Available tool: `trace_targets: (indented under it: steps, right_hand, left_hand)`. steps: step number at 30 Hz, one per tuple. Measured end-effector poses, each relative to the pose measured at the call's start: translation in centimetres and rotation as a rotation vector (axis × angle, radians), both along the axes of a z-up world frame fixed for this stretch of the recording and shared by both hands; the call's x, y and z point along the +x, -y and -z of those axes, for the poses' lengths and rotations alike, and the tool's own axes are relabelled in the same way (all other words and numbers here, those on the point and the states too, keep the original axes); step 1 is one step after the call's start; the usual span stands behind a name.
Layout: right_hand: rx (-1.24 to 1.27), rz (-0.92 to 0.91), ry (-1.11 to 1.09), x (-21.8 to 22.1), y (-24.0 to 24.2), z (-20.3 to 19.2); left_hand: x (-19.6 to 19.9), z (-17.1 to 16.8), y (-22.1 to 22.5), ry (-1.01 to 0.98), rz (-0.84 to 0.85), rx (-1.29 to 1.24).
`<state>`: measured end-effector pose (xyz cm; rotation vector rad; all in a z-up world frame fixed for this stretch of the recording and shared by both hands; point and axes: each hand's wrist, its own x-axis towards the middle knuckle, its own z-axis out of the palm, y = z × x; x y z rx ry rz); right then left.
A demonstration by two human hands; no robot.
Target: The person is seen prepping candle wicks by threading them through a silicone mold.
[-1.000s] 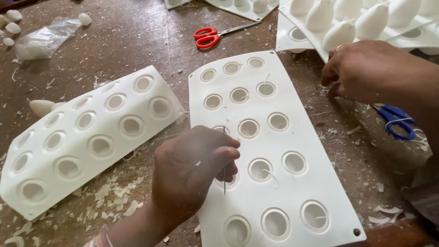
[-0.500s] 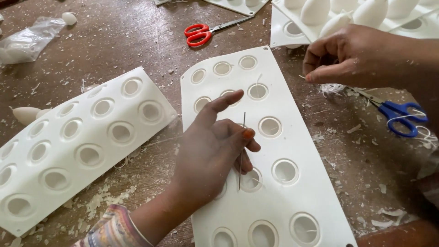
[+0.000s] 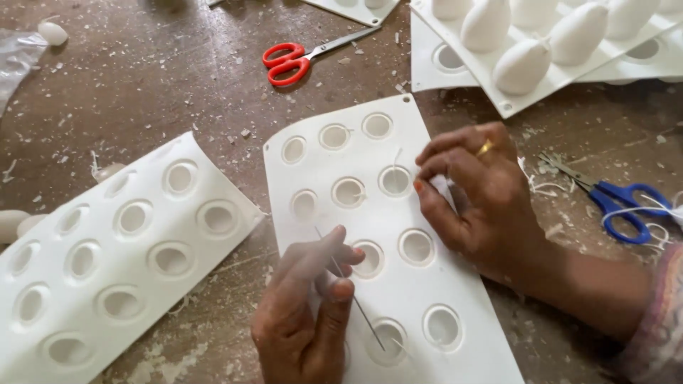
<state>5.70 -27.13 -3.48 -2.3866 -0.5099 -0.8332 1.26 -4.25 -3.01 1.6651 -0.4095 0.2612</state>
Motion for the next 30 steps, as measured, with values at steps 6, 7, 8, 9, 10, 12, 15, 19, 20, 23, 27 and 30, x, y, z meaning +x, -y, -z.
trace_targets:
  steps: [6, 7, 8, 9, 10, 12, 15, 19, 20, 23, 27, 30]
  right_hand:
    - [-0.008, -0.017, 0.033, -1.2, -0.6, -0.8]
    - [0.001, -0.017, 0.01, -1.6, -1.1, -0.5]
    - [-0.018, -0.019, 0.046, -1.7, -0.9, -0.7]
    - [-0.037, -0.023, 0.081, -1.7, -0.6, -0.9]
    - [-0.046, -0.006, 0.072, -1.8, -0.6, -0.9]
    - [-0.051, -0.039, 0.121, -1.5, -0.6, -0.7]
    - [-0.063, -0.067, 0.183, -0.8, -0.2, -0.6]
    - [-0.106, -0.068, 0.246, -0.4, 0.6, -0.8]
    - [-0.096, -0.094, 0.252, -0.4, 1.0, -1.2]
    - [-0.023, -0.148, 0.243, -0.2, 1.7, -2.6]
    - [0.14, -0.236, 0.081, -0.7, 1.4, -4.5]
    - [0.219, -0.288, -0.162, -0.5, 1.4, -4.7]
  left_hand:
    - [1.0, 0.8, -0.8, 0.07, 0.091, 0.093]
    - [0.4, 0.2, -1.3, 0.047, 0.092, 0.101]
    - [0.6, -0.4, -1.1, 0.079, 0.113, 0.105]
    - [0.8, -0.9, -0.9, 0.111, 0.134, 0.108]
    - [0.7, -0.8, -0.8, 0.104, 0.152, 0.097]
    - [0.8, -0.3, -0.5, 0.099, 0.155, 0.069]
    - [0.8, 0.7, -1.0, 0.092, 0.146, 0.047]
    - [-0.1, 0.3, -1.1, 0.025, 0.174, 0.048]
    - [0.0, 0.3, -1.1, 0.002, 0.174, 0.027]
    - [0.2, 0.4, -0.9, -0.065, 0.175, 0.003]
    - [0.6, -0.4, -0.3, -0.09, 0.16, 0.092]
    - [1.6, -1.3, -0.2, -0.14, 0.225, 0.113]
